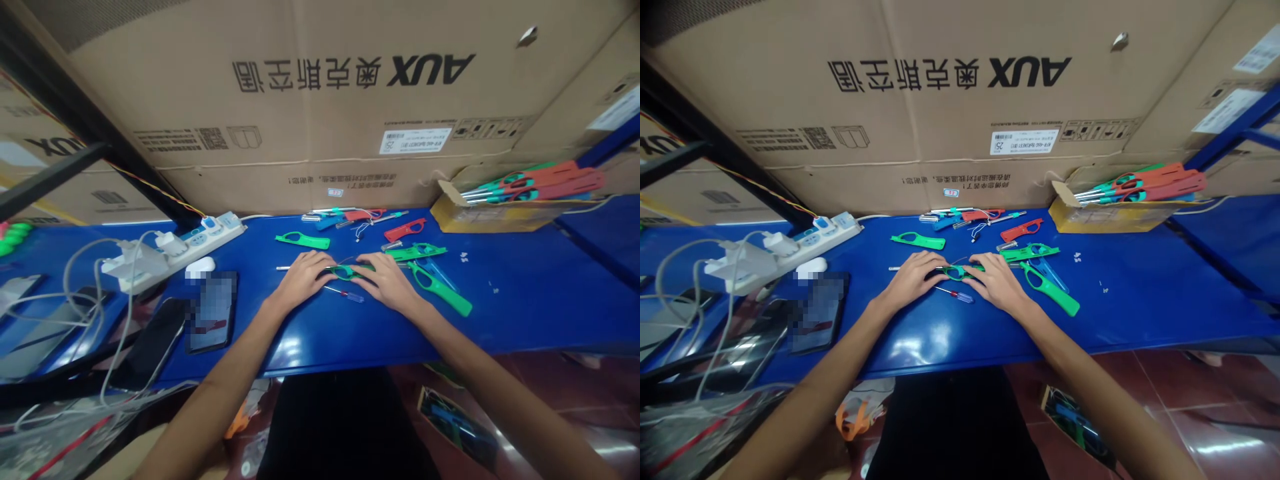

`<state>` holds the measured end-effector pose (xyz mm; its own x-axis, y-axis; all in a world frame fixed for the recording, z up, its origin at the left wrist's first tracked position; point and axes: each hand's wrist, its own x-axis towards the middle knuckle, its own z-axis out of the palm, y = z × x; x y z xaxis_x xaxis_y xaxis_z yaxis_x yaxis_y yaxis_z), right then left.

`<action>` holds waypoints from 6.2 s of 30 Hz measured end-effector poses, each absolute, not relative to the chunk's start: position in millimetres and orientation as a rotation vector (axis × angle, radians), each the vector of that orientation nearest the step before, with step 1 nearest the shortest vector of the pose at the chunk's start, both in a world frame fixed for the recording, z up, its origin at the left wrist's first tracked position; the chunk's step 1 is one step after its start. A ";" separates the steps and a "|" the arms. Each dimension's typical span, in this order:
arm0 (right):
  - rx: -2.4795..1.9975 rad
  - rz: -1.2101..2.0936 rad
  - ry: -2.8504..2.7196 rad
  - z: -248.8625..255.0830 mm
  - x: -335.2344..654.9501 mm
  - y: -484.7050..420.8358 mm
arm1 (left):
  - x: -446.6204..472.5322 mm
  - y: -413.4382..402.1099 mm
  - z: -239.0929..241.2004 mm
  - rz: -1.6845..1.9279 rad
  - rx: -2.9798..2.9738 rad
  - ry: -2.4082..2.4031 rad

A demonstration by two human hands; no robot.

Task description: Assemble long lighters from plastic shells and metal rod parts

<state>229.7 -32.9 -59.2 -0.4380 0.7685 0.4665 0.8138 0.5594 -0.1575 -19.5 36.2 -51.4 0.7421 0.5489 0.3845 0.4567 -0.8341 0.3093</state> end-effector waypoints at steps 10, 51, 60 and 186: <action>-1.255 -0.122 -2.321 -56.6 229.7 -33.6 | -18.7 38.9 -54.0 0.744 2.823 0.769; -1.357 0.108 -2.209 -61.2 227.8 -30.1 | -33.8 40.9 -41.5 0.691 2.548 0.912; -1.329 0.144 -2.201 -60.5 227.7 -30.1 | -31.5 44.9 -44.1 0.691 2.542 0.922; -2.251 0.558 -0.987 -37.0 427.6 -53.6 | -17.3 29.1 -35.7 1.116 2.403 1.038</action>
<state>427.6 -53.6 -37.0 0.6330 0.7630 -0.1308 0.5052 -0.5352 -0.6770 -17.3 29.1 -35.7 0.4388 0.7172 0.5414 0.4887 -0.6960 0.5261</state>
